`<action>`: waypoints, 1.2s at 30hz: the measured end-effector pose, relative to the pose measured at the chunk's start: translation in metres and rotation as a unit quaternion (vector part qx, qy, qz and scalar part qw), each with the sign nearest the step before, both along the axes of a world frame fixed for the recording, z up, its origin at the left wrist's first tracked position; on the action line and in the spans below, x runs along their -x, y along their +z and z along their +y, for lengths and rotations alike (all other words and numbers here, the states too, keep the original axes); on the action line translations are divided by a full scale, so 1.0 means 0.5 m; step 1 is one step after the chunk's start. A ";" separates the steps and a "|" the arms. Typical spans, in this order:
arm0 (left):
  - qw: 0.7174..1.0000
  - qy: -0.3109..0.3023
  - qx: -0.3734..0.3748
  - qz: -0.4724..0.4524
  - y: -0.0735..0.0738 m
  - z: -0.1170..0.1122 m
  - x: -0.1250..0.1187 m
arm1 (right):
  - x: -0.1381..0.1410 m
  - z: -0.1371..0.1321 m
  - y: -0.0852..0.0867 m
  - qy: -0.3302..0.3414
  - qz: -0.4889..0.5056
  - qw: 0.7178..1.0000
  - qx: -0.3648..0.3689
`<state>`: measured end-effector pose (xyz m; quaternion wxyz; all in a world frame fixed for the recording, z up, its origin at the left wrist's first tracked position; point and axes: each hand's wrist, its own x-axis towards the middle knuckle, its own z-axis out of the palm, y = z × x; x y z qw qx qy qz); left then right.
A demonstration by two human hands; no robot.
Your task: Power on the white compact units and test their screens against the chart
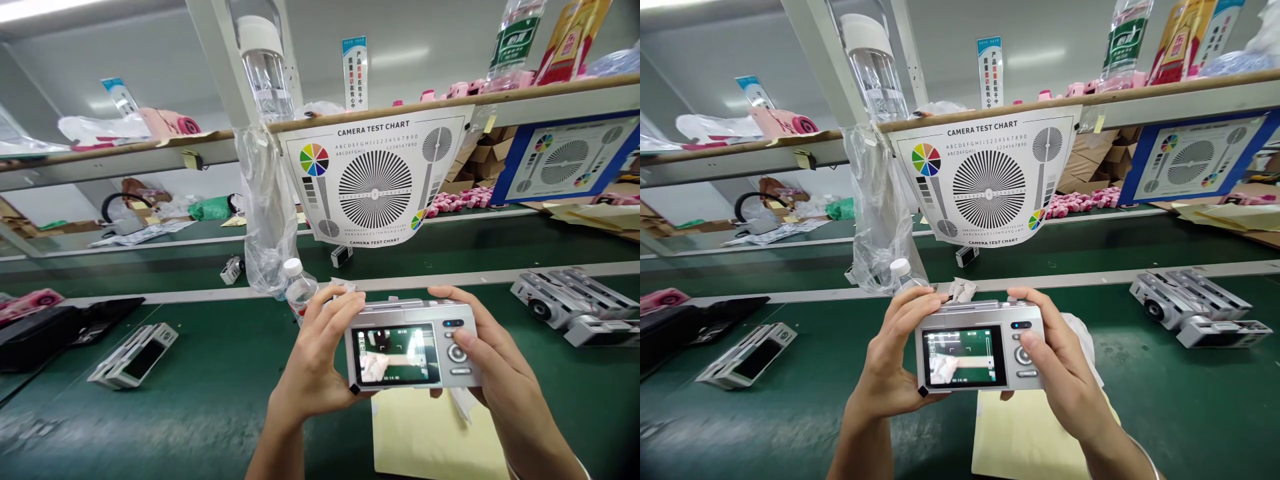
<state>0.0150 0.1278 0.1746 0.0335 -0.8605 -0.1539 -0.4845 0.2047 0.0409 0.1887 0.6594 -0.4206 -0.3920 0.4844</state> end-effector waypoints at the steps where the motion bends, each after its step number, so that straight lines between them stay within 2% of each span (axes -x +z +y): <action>1: 1.000 0.002 0.001 0.001 0.000 0.000 0.000 | -0.001 0.000 0.000 0.002 0.000 1.000 0.000; 7: 1.000 0.009 0.016 0.016 0.003 -0.007 0.001 | 0.000 0.002 -0.001 0.005 0.004 1.000 -0.003; 13: 0.991 0.038 0.066 0.110 0.008 -0.028 0.005 | 0.000 0.013 -0.020 0.013 -0.033 0.999 -0.028; 19: 0.986 0.090 0.006 0.140 0.010 -0.041 -0.008 | 0.009 0.023 -0.036 -0.001 -0.125 0.991 -0.045; 23: 0.981 0.110 -0.019 0.156 0.005 -0.054 -0.019 | -0.003 0.035 -0.041 0.040 -0.226 0.973 -0.015; 25: 0.984 0.078 0.032 0.155 0.001 -0.054 -0.015 | -0.016 0.043 -0.044 0.085 -0.266 0.960 0.014; 27: 0.983 -0.006 0.140 0.120 -0.003 -0.041 -0.001 | -0.026 0.047 -0.046 0.143 -0.293 0.944 0.042; 28: 0.971 -0.062 0.211 0.090 -0.006 -0.029 0.008 | -0.029 0.048 -0.046 0.168 -0.301 0.937 0.051; 30: 0.919 -0.173 0.354 0.027 -0.009 0.001 0.027 | -0.029 0.045 -0.044 0.200 -0.294 0.933 0.061; 32: 0.869 -0.229 0.439 -0.004 -0.007 0.025 0.042 | -0.025 0.038 -0.041 0.212 -0.251 0.941 0.075; 33: 0.860 -0.242 0.450 -0.004 -0.004 0.030 0.046 | -0.023 0.035 -0.040 0.219 -0.222 0.946 0.085; 34: 0.869 -0.237 0.435 0.001 0.001 0.028 0.046 | -0.021 0.031 -0.040 0.228 -0.194 0.949 0.095; 36: 0.916 -0.196 0.349 0.024 0.014 0.008 0.040 | -0.020 0.027 -0.040 0.218 -0.154 0.959 0.096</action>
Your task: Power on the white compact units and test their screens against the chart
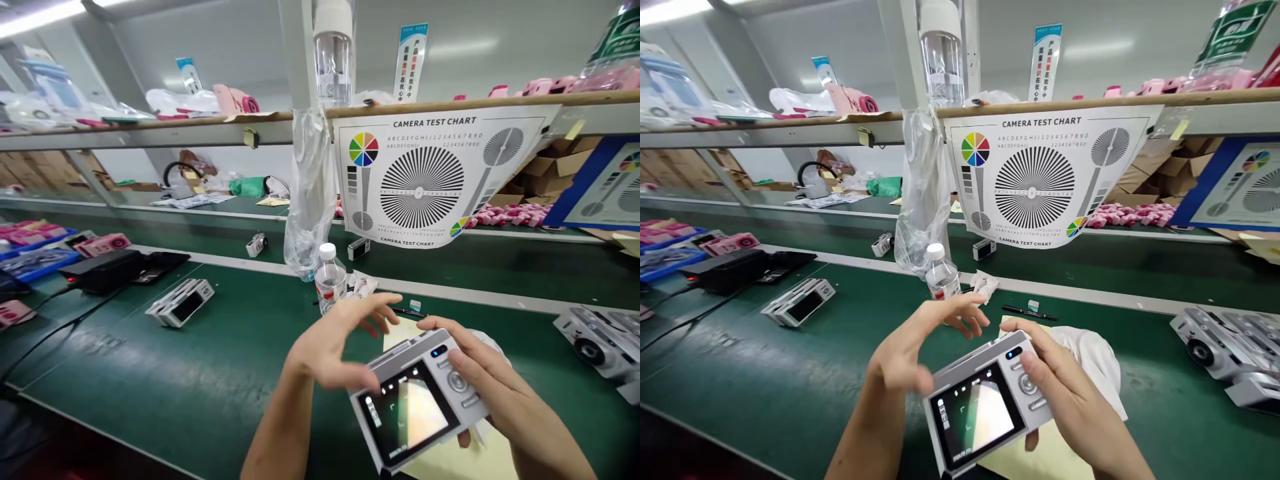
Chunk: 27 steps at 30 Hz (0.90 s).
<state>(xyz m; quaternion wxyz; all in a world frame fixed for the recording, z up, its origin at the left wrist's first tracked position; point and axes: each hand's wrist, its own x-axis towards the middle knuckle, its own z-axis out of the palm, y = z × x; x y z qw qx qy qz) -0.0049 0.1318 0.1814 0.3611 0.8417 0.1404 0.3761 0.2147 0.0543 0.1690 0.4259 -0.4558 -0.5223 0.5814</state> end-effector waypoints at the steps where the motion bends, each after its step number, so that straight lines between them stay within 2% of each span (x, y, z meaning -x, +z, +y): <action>1: 0.997 0.031 -0.064 0.011 0.006 -0.017 -0.006 | 0.000 -0.001 0.000 -0.020 0.008 1.000 -0.009; 3: 0.985 0.067 -0.149 0.057 0.015 -0.053 -0.022 | 0.002 -0.002 -0.001 -0.060 0.001 0.997 -0.043; 5: 0.966 0.113 -0.193 0.126 0.016 -0.081 -0.036 | 0.006 -0.002 0.000 -0.082 -0.023 0.994 -0.065; 9: 0.932 0.168 -0.227 0.229 0.005 -0.096 -0.051 | 0.016 0.001 0.006 -0.086 -0.054 0.993 -0.062; 14: 0.922 0.179 -0.242 0.245 -0.007 -0.089 -0.058 | 0.020 0.004 0.007 -0.088 -0.073 0.992 -0.059; 20: 0.935 0.157 -0.212 0.239 -0.011 -0.084 -0.060 | 0.016 0.013 0.004 -0.066 -0.101 0.991 -0.054; 22: 0.960 0.110 -0.158 0.203 -0.007 -0.067 -0.043 | 0.014 0.015 0.003 -0.042 -0.103 0.993 -0.042; 25: 0.991 -0.004 -0.041 0.128 -0.003 -0.027 -0.008 | 0.008 0.011 -0.001 0.007 -0.106 0.994 -0.007; 26: 0.993 -0.026 -0.025 0.113 -0.004 -0.014 0.002 | 0.006 0.006 -0.004 0.020 -0.104 0.994 0.004; 27: 0.995 -0.014 -0.038 0.096 -0.007 -0.003 0.009 | 0.003 0.000 -0.007 0.024 -0.102 0.994 0.011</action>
